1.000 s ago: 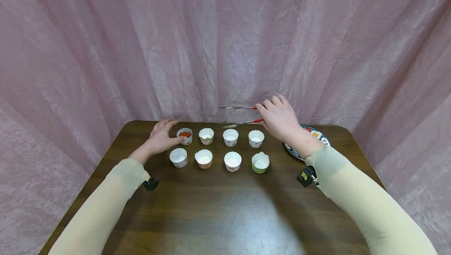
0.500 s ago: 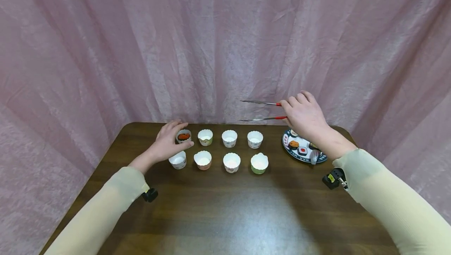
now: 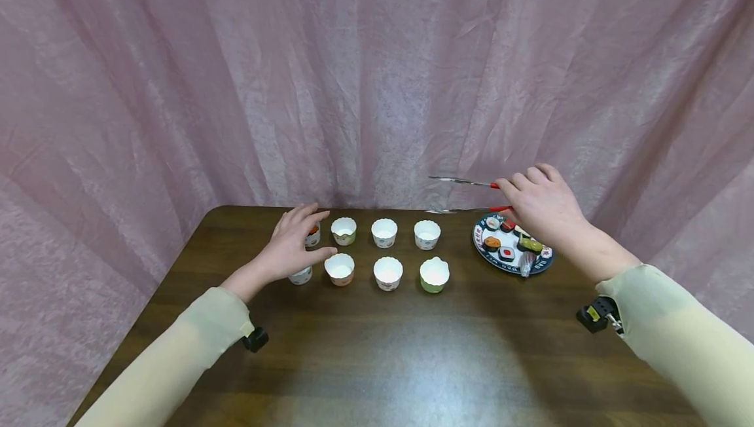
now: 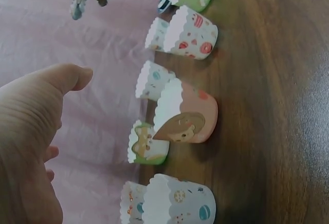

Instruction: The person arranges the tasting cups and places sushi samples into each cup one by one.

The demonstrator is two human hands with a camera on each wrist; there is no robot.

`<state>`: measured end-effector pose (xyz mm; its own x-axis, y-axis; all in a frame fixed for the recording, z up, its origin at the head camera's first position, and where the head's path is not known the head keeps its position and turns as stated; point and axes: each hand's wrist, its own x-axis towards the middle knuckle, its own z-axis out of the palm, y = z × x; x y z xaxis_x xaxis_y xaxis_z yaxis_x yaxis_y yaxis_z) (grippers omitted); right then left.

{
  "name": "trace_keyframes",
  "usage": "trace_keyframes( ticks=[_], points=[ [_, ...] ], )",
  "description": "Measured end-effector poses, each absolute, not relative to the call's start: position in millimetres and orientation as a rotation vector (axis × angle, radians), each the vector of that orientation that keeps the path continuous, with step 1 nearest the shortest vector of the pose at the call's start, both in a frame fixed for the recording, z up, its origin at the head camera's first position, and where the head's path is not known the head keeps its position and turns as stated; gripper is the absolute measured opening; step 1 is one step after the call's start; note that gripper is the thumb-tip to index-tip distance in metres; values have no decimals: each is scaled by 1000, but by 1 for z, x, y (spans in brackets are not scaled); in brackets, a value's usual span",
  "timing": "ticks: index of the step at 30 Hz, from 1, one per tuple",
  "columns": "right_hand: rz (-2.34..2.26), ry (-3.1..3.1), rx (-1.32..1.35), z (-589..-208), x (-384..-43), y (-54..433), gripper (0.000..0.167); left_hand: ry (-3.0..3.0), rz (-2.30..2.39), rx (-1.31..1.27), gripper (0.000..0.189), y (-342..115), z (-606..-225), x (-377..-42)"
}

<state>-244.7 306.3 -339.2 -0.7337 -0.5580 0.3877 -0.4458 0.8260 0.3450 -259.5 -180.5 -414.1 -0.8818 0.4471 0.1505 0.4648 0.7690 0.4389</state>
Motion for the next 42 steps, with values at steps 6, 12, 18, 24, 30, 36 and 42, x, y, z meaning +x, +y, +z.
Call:
trace_keyframes(
  ticks=[6,12,18,24,30,36,42],
  points=[
    [-368,-2533,766,-340,-238,322,51,-2915,-751,-752,83,-176,-414,-256],
    [-417,-2558,780,-340,-234,338,51,-2926,-708,-763,83,-172,-417,-253],
    [-461,-2602,776,-341,-230,352,48,-2933,-698,-779,83,-170,-421,-251],
    [-525,-2637,755,-343,-225,363,47,-2943,-660,-779,81,-166,-423,-252],
    [-552,-2625,755,-346,-224,373,41,-2967,-690,-721,82,-164,-426,-261],
    [-558,-2613,766,-350,-226,382,37,-2980,-721,-663,81,-165,-432,-275],
    [-604,-2669,753,-351,-228,386,36,-3011,-741,-628,80,-165,-435,-284]
  ],
)
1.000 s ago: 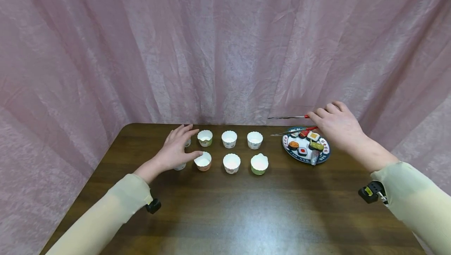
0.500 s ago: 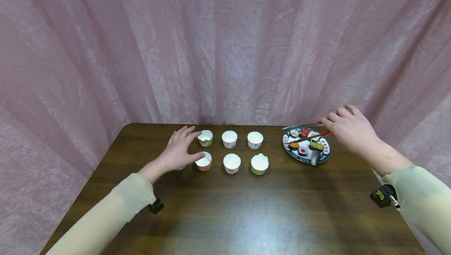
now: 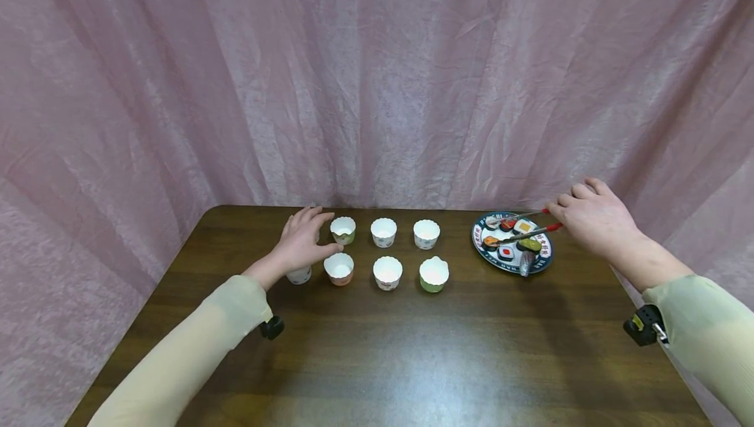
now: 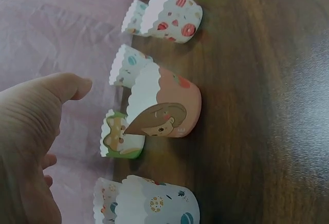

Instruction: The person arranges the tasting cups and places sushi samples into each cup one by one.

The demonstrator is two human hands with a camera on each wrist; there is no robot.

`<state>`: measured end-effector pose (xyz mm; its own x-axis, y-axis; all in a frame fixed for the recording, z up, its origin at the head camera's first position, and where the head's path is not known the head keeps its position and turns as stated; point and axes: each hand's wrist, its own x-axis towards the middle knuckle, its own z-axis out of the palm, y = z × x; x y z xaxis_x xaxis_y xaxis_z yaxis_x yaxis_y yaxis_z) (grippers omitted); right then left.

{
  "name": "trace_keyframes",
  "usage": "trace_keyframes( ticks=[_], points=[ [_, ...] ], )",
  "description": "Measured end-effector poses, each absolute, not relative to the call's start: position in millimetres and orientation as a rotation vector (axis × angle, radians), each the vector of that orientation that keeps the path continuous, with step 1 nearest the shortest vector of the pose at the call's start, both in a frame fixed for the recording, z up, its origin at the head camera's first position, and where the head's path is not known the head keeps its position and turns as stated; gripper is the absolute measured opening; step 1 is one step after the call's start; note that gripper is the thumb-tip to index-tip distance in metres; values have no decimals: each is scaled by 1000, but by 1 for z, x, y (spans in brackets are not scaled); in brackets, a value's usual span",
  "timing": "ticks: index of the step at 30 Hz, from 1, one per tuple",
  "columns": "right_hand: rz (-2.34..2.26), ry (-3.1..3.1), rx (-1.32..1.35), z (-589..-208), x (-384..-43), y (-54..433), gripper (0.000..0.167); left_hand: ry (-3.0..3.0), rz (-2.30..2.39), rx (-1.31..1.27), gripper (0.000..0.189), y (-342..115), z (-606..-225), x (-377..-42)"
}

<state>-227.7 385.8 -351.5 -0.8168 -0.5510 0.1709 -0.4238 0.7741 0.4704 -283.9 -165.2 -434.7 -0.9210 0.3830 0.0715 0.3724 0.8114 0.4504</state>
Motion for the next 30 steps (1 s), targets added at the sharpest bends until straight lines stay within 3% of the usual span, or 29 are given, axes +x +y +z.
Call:
trace_keyframes(
  ticks=[11,30],
  points=[
    [-638,-2707,772,-354,-237,376,18,2957,637,558,87,-160,-441,-304],
    [-687,-2750,771,-362,-249,369,17,2927,563,424,93,-159,-460,-335]
  ],
)
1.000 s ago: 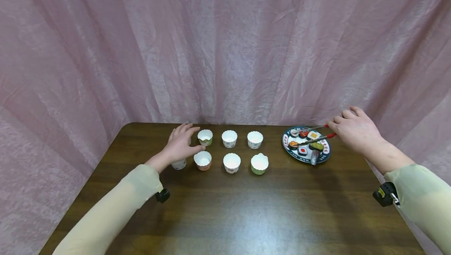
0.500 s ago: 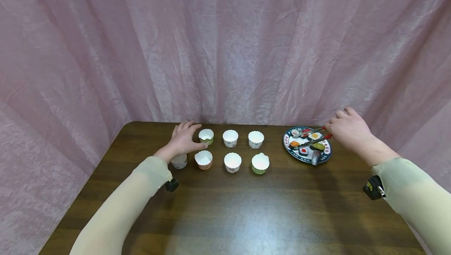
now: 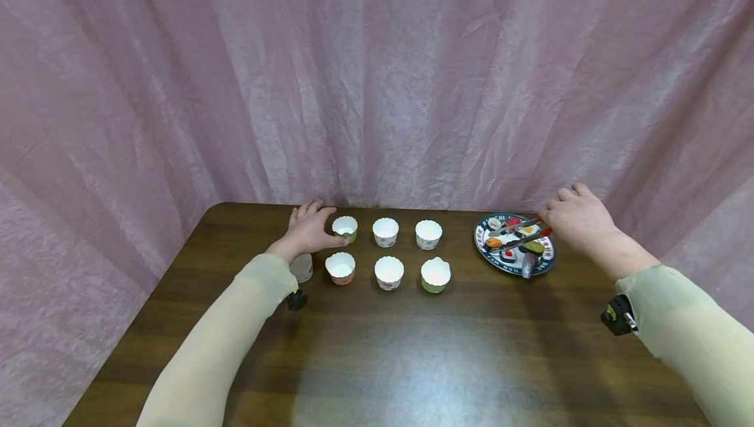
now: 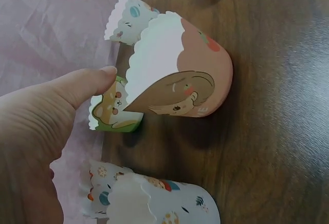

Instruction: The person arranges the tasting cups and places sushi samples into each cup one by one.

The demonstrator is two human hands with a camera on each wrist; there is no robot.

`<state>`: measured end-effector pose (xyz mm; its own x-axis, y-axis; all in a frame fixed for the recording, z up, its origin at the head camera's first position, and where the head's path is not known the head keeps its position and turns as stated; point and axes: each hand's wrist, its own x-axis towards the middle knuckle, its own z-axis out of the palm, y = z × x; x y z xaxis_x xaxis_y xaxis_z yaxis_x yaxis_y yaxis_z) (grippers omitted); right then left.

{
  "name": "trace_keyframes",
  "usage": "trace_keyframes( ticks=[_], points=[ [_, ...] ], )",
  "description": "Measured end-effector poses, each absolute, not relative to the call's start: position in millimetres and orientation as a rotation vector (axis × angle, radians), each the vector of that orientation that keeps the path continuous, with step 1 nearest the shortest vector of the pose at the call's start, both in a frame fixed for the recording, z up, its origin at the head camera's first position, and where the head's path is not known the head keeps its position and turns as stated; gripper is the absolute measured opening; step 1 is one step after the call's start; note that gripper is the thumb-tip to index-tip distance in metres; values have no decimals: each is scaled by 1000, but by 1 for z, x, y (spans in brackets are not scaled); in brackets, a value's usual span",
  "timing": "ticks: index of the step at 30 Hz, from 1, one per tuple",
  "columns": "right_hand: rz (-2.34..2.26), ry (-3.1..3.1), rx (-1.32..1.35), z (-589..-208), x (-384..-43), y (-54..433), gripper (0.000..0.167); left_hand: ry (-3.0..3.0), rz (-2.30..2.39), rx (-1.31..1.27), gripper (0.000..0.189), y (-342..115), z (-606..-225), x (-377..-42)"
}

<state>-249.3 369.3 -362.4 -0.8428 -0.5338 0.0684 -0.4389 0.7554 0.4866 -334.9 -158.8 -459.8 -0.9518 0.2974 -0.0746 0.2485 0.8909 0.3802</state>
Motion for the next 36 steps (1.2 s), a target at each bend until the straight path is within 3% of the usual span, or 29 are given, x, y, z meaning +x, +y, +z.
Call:
trace_keyframes(
  ticks=[36],
  points=[
    [-712,-2723,777,-359,-254,360,17,2963,391,394,80,-147,-470,-351]
  ],
)
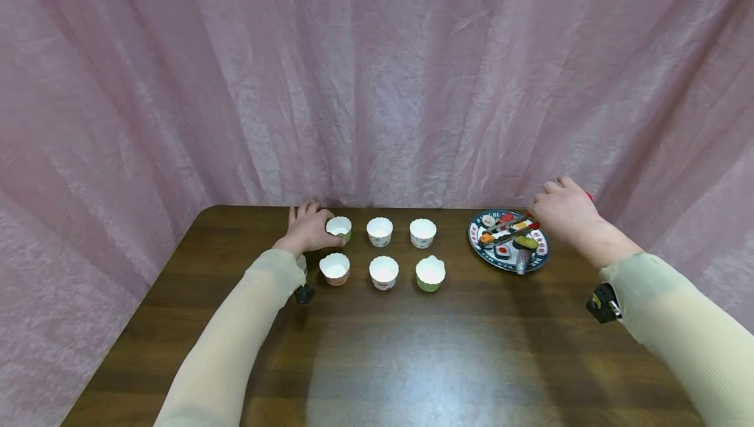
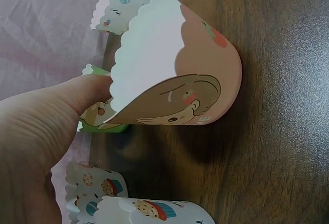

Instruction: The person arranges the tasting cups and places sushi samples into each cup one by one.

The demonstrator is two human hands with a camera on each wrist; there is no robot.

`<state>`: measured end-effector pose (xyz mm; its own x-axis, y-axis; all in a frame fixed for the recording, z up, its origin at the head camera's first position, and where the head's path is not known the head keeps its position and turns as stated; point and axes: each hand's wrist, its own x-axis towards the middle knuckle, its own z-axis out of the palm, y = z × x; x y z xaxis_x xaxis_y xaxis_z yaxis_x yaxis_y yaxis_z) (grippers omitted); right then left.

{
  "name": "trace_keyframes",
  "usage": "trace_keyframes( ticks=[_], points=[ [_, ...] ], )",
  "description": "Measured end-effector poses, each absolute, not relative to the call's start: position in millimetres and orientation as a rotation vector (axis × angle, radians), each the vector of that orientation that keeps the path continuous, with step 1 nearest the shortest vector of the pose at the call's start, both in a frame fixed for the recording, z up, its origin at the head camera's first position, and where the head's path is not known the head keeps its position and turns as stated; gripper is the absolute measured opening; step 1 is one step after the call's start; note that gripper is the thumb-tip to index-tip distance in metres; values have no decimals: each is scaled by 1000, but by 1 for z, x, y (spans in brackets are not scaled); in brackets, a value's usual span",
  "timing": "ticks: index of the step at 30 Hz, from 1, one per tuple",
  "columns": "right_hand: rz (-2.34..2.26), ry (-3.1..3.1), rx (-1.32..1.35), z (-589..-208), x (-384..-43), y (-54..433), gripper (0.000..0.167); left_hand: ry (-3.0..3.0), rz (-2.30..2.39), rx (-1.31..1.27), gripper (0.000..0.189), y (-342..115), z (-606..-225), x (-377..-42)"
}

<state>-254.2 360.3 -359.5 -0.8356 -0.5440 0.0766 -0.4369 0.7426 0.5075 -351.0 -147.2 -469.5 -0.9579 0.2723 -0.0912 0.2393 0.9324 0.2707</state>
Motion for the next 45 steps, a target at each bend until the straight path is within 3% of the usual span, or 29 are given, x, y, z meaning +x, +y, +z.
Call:
trace_keyframes(
  ticks=[19,30,36,45],
  points=[
    [-702,-2693,807,-358,-253,355,18,2961,431,392,71,-145,-474,-352],
    [-732,-2661,829,-355,-257,355,17,2966,421,382,79,-148,-480,-359],
    [-718,-2687,816,-346,-256,352,11,2965,418,390,77,-148,-480,-358],
    [-623,-2642,804,-326,-256,337,17,2959,402,387,76,-146,-483,-361]
  ],
)
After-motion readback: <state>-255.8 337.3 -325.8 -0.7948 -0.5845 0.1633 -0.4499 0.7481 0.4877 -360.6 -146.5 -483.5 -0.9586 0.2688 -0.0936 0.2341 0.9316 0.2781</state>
